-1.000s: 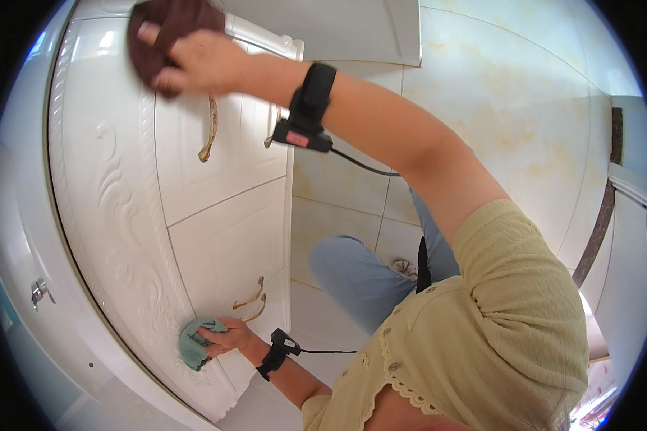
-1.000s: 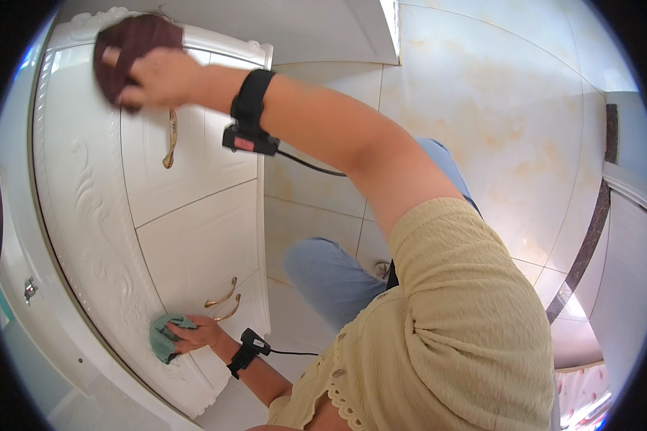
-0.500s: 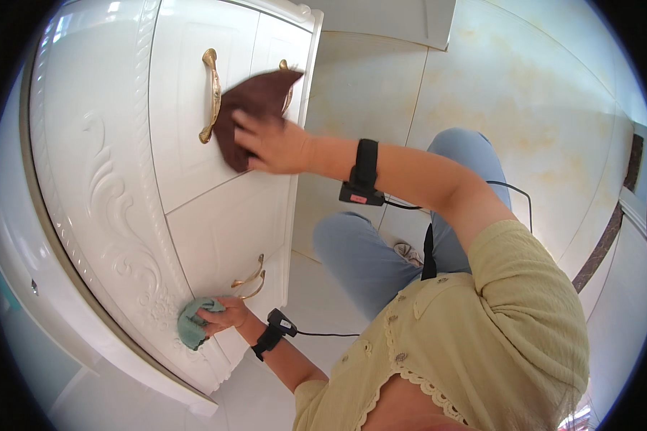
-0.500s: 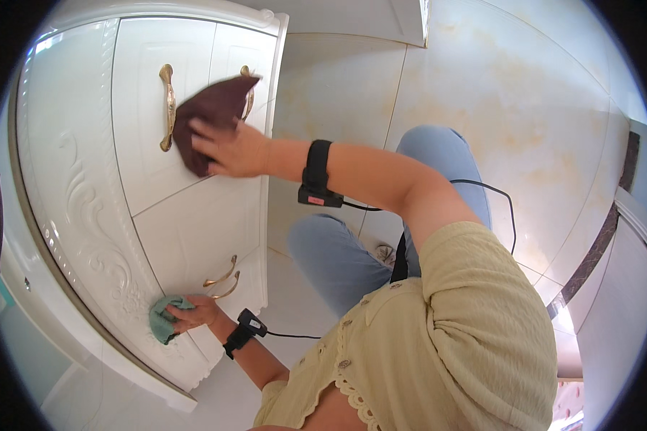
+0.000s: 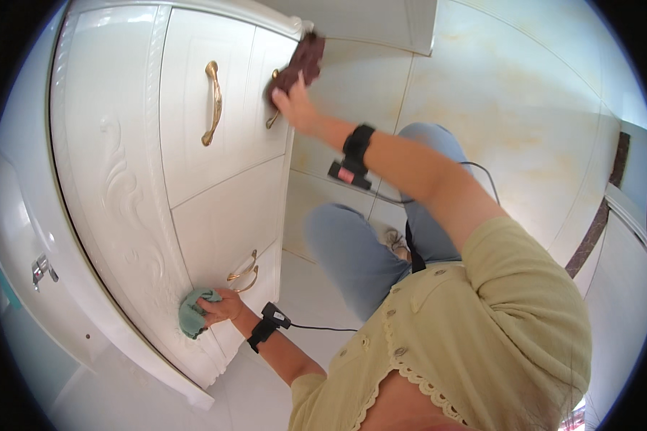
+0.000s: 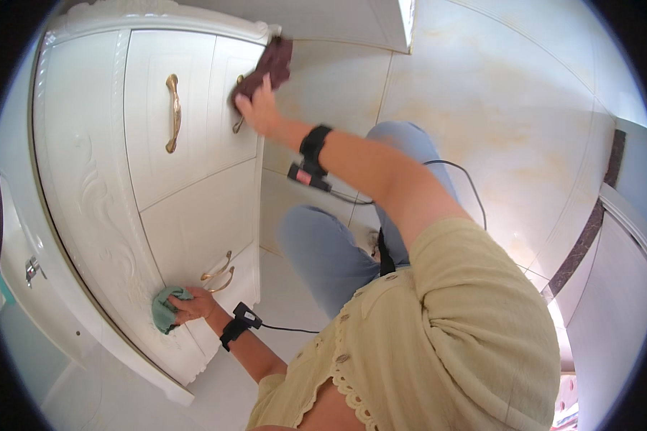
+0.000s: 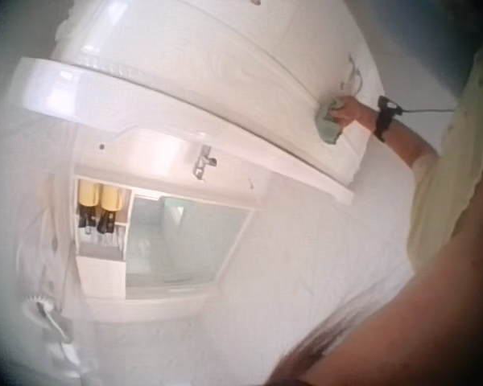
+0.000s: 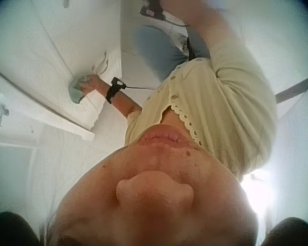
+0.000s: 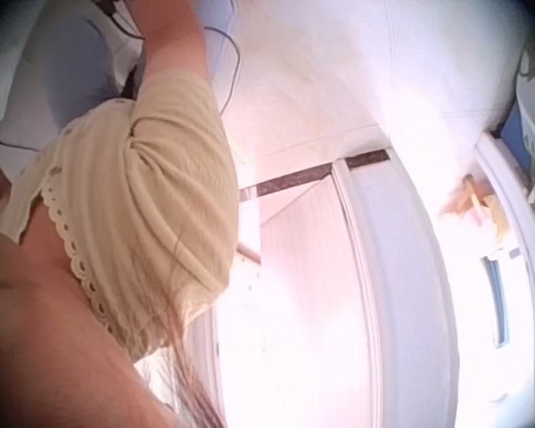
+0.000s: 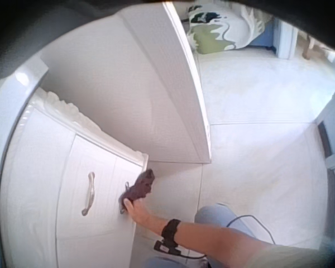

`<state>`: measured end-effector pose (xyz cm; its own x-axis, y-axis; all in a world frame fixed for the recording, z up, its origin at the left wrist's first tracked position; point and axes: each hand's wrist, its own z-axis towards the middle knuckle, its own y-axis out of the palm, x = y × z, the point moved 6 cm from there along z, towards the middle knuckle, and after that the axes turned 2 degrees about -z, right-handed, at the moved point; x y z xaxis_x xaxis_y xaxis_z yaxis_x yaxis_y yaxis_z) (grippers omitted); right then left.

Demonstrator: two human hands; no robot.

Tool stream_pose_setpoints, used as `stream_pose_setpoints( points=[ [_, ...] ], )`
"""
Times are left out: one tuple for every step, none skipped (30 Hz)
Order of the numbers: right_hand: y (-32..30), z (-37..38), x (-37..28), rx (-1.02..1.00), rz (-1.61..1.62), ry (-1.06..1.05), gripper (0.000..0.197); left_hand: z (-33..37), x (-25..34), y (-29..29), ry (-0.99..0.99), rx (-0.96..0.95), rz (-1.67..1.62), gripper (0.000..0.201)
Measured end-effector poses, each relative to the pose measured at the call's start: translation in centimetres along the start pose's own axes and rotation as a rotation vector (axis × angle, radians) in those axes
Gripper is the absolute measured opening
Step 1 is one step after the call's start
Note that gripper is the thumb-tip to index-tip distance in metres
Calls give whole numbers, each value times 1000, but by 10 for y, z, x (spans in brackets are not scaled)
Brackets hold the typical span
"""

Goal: The person wipes various surfaces in a bathroom including the toilet lid, a wall, cabinet doors, and a sink using cloths.

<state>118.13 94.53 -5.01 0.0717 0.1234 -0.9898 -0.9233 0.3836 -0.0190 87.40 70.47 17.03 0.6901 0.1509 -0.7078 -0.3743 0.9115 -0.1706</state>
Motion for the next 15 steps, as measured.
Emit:
stream_pose_setpoints(
  points=[
    [6,-5,-5,-132,-28,93,44,4,1,14,11,0,-9,34],
    [8,-4,-6,-101,-35,83,44,11,-2,26,25,4,-20,34],
    [15,-6,2,-33,289,108,39,17,-8,35,16,34,-50,34],
    [16,-6,9,0,601,122,34,11,-8,34,18,8,-93,33],
    [15,0,10,0,576,108,34,1,-11,29,22,-22,-134,32],
    [0,12,4,209,496,-45,32,-9,-17,23,14,-45,-131,30],
    [-19,18,1,419,414,-208,30,-17,-18,17,-13,-32,-146,30],
    [-26,29,-12,311,361,-303,31,-34,-20,4,-12,28,-107,30],
    [-38,38,-34,210,312,-403,32,-55,-18,-7,-9,97,-64,30],
    [-42,39,-54,151,279,-465,33,-77,-19,-10,-22,131,-55,30],
    [-43,40,-71,107,245,-536,34,-100,-19,-5,1,175,-97,30],
    [-44,34,-91,180,270,-658,37,-124,-19,-4,29,211,-133,30],
    [-48,25,-107,255,285,-780,39,-148,-17,-3,20,256,-127,30],
    [-48,22,-111,214,294,-724,43,-165,-16,-7,45,252,-56,29],
    [-48,11,-108,235,304,-761,43,-179,-13,-6,70,247,17,29]
  ],
)
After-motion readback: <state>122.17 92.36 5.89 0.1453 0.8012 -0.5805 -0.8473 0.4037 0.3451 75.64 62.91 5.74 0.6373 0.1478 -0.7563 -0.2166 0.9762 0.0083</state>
